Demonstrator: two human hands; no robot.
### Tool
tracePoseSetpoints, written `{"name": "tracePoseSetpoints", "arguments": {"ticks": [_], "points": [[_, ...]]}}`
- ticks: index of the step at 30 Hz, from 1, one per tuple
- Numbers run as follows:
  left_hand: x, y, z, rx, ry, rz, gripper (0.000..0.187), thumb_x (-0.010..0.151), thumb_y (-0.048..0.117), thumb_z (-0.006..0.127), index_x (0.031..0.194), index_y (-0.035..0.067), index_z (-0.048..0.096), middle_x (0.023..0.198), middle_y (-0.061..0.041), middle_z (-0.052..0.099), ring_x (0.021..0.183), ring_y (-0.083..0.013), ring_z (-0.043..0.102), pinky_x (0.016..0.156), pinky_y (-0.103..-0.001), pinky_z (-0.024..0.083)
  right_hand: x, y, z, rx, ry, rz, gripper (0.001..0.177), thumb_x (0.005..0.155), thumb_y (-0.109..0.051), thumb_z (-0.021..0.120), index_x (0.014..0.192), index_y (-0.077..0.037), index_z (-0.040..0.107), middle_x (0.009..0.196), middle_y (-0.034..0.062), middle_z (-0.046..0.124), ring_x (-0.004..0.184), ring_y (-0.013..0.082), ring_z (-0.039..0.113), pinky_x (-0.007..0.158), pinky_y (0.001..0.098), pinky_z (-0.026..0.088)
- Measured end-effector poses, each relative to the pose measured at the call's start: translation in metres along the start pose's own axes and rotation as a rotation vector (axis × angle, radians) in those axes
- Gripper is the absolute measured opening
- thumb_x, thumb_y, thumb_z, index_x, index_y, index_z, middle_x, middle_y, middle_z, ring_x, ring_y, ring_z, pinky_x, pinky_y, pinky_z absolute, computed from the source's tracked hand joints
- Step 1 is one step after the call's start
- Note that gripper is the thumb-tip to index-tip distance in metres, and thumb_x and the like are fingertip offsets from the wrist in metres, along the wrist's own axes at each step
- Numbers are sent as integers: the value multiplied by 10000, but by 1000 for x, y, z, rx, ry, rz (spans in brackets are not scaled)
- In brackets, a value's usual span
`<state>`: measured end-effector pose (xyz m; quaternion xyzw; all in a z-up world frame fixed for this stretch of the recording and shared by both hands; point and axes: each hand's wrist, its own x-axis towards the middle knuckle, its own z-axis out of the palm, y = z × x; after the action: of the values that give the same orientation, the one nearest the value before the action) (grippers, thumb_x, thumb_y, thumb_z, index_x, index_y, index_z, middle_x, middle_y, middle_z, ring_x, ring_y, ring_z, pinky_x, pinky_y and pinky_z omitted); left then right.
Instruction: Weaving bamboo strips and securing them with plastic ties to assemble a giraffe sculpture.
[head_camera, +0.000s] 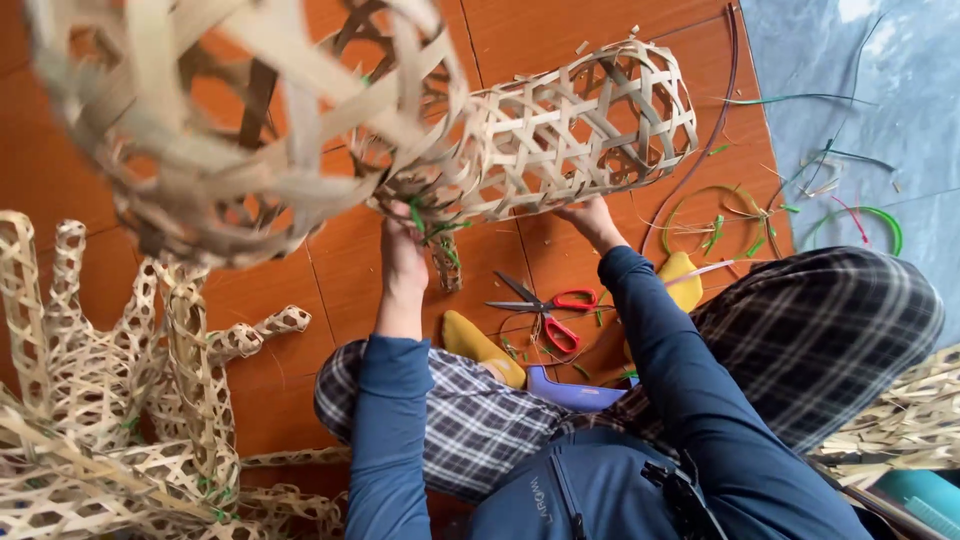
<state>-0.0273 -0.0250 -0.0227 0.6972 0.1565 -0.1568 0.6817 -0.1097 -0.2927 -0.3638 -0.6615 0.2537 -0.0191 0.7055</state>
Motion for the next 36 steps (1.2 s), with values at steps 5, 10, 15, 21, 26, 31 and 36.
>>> {"name": "tracePoseSetpoints", "arguments": {"ticks": [5,10,15,21,26,31,36], "points": [[25,-38,-26,-252,111,99,486,1196,453,430,1546,152,582,1468,-77,683,1312,-248,677,1074,-480,614,12,-17,30,-124,38,-151,861,777,-89,981,1517,-47,543,1457,205,656,1395,401,594,1238,552,432],[34,-48,-33,-340,236,166,471,1139,345,527,1513,70,607,1430,-136,683,1334,-297,657,1165,-536,539,17,-16,-20,-282,78,-256,736,797,-136,960,1435,-65,599,1392,177,688,1344,390,630,1195,539,474],[27,-21,-17,-495,303,239,520,1109,363,536,1506,35,604,1420,-172,647,1313,-321,645,1169,-566,523,27,-28,-87,-478,91,-376,613,818,-183,939,1352,-82,656,1328,148,719,1292,379,666,1152,526,516],[35,-39,-15,-453,378,209,559,1068,554,524,1376,100,627,1152,-140,688,938,-335,752,656,-515,720,6,-45,-112,-718,92,-570,458,845,-246,912,1242,-106,731,1242,110,762,1223,365,713,1095,509,572],[51,-72,-29,-517,352,160,572,1053,547,465,1368,93,612,1150,-151,696,876,-347,759,638,-518,718,-18,-27,-101,-784,137,-798,325,924,-234,888,1208,-125,776,1159,75,788,1157,330,755,1067,464,597],[47,-57,-18,-442,171,184,525,1089,503,503,1394,91,618,1155,-145,738,827,-338,815,676,-524,747,-25,-57,-103,-467,-2,-539,495,890,-210,935,1333,-132,730,1269,76,769,1219,312,726,1090,465,580],[41,-46,-25,-386,11,151,435,1118,385,486,1382,73,637,1136,-202,768,819,-396,824,741,-582,740,-35,-82,-96,-58,-112,-220,734,774,-34,1006,1424,-33,666,1331,204,735,1209,333,699,1031,454,611]]}}
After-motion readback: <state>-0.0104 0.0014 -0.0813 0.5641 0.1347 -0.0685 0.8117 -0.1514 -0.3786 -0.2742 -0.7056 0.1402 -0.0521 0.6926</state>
